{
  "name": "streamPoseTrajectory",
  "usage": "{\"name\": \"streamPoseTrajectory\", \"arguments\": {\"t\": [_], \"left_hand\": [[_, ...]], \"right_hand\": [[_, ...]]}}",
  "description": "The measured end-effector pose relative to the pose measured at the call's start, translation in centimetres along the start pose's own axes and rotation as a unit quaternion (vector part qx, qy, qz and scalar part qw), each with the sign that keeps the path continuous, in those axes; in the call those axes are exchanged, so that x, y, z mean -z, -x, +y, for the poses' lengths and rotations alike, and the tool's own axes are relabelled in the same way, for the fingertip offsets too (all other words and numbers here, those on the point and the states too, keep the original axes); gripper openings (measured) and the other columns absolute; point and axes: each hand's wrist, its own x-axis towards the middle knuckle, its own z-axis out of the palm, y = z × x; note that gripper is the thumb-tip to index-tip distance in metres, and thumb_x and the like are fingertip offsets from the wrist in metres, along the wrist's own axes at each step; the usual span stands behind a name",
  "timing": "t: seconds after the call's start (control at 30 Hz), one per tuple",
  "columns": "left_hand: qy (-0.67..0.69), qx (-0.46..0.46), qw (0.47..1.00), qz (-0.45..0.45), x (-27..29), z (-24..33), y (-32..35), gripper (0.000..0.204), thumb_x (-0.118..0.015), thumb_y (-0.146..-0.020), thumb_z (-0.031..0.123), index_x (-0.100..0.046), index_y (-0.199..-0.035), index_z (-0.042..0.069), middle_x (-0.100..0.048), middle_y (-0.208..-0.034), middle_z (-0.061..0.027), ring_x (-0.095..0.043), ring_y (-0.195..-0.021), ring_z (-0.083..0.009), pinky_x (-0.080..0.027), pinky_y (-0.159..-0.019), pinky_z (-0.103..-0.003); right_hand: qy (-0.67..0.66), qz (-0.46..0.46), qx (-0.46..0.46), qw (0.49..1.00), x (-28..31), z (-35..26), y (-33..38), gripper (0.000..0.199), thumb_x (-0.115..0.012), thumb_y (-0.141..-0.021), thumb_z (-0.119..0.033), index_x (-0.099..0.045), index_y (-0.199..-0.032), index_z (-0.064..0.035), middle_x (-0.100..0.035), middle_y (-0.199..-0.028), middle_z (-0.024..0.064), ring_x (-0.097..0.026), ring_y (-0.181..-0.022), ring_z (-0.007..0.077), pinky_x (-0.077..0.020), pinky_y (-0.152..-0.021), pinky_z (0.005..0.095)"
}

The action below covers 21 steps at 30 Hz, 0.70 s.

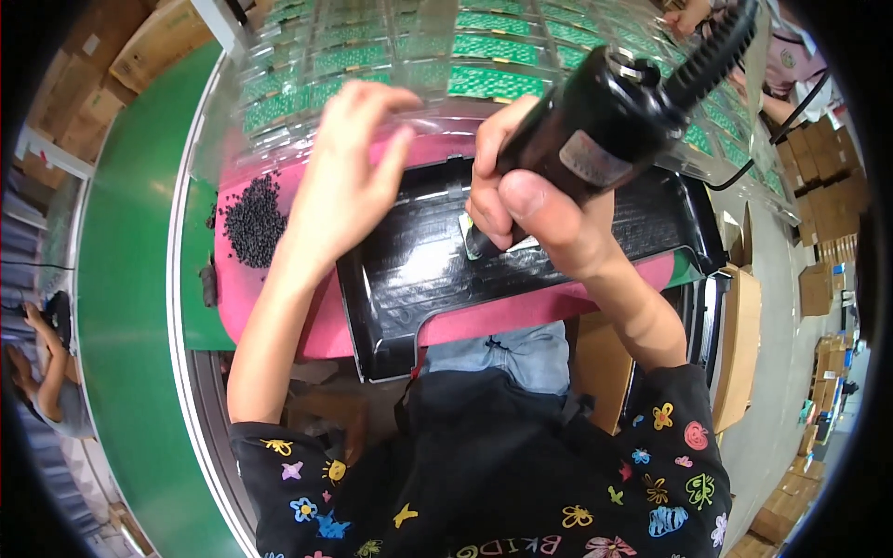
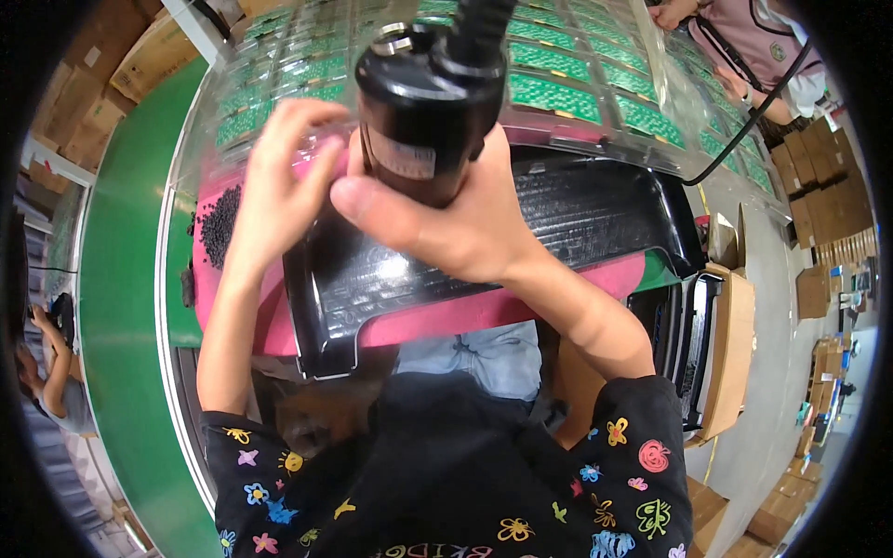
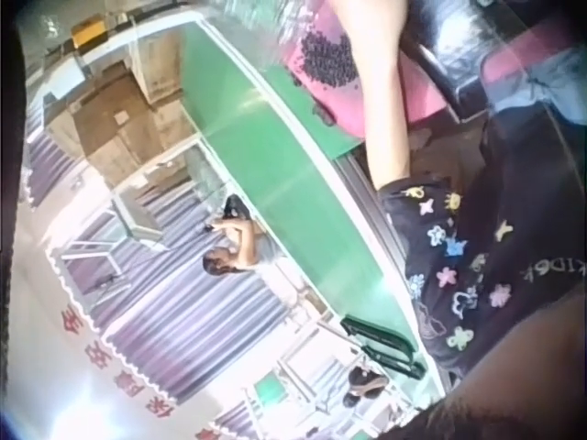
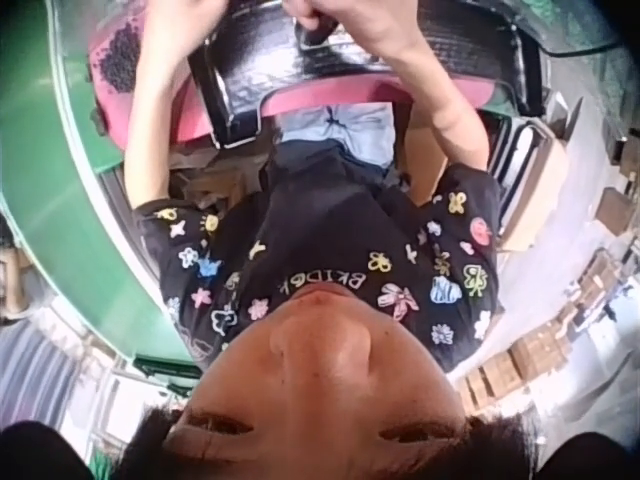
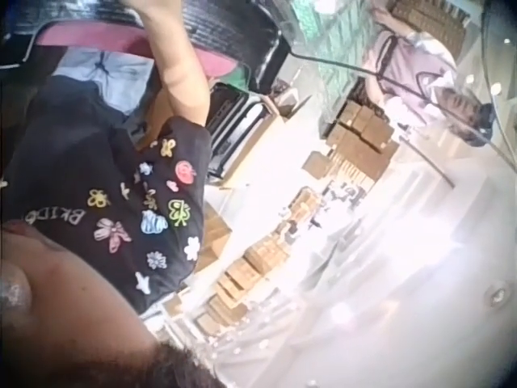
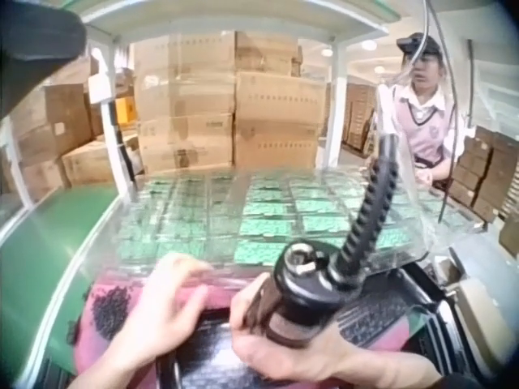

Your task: The recorder is assembling circuit boards into plastic housings using an electric screwdriver at a factory workstation.

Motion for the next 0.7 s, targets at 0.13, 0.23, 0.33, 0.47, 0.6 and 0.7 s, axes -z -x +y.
{"name": "streamPoseTrajectory", "arguments": {"t": [0.13,0.23,0.33,0.47,0.6,0.7], "left_hand": [[-0.205,0.098,0.971,0.068,-0.5,-3.6,-4.5,0.046,-0.058,-0.092,0.026,-0.05,-0.126,-0.003,-0.052,-0.124,-0.0258,-0.047,-0.12,-0.0385,-0.04,-0.103,-0.044],[-0.217,0.228,0.947,-0.063,-0.1,-5.5,-7.2,0.057,-0.055,-0.093,0.035,-0.045,-0.131,-0.006,-0.046,-0.134,-0.0313,-0.046,-0.125,-0.0449,-0.04,-0.105,-0.047],[-0.24,0.272,0.926,-0.104,0.0,-8.5,-8.4,0.057,-0.054,-0.094,0.035,-0.043,-0.131,-0.008,-0.046,-0.132,-0.0364,-0.05,-0.121,-0.0486,-0.042,-0.103,-0.049],[-0.231,0.309,0.92,-0.071,2.6,-10.7,-7.6,0.061,-0.056,-0.093,0.039,-0.044,-0.129,-0.009,-0.052,-0.125,-0.0369,-0.051,-0.121,-0.0457,-0.042,-0.104,-0.046],[-0.083,0.349,0.931,-0.067,5.6,-12.6,-6.7,0.072,-0.063,-0.088,0.05,-0.052,-0.129,-0.009,-0.066,-0.09,-0.0146,-0.062,-0.076,-0.0182,-0.049,-0.069,-0.032],[-0.041,0.406,0.911,-0.064,7.2,-12.0,-5.6,0.068,-0.062,-0.089,0.049,-0.057,-0.126,-0.008,-0.046,-0.061,0.0016,-0.039,-0.051,-0.0055,-0.025,-0.04,-0.024]], "right_hand": [[-0.034,0.009,0.002,0.999,-0.1,0.1,0.9,0.035,-0.067,-0.085,-0.024,-0.045,-0.099,0.0003,-0.049,-0.061,0.0051,-0.045,-0.047,0.0101,-0.0393,-0.045,0.0249],[-0.054,-0.009,-0.019,0.998,-0.2,0.2,1.0,0.036,-0.068,-0.085,-0.023,-0.045,-0.101,0.0002,-0.049,-0.062,0.0045,-0.044,-0.048,0.0088,-0.0385,-0.044,0.0241],[-0.05,-0.007,-0.014,0.999,-0.4,0.1,1.0,0.037,-0.068,-0.085,-0.024,-0.045,-0.101,0.0003,-0.049,-0.061,0.0044,-0.044,-0.047,0.0088,-0.0382,-0.044,0.0239],[-0.05,-0.004,0.024,0.998,-0.2,0.7,0.8,0.038,-0.068,-0.086,-0.026,-0.045,-0.101,0.0002,-0.049,-0.06,0.0044,-0.044,-0.047,0.009,-0.0383,-0.045,0.0238],[-0.03,0.008,0.02,0.999,0.4,0.6,1.0,0.039,-0.067,-0.086,-0.03,-0.046,-0.1,0.0,-0.048,-0.06,0.0043,-0.044,-0.047,0.0097,-0.0381,-0.044,0.0245],[-0.005,0.02,0.017,1.0,0.7,0.5,1.3,0.041,-0.066,-0.086,-0.034,-0.046,-0.098,-0.0003,-0.047,-0.059,0.0042,-0.044,-0.046,0.0104,-0.038,-0.044,0.0251]]}}
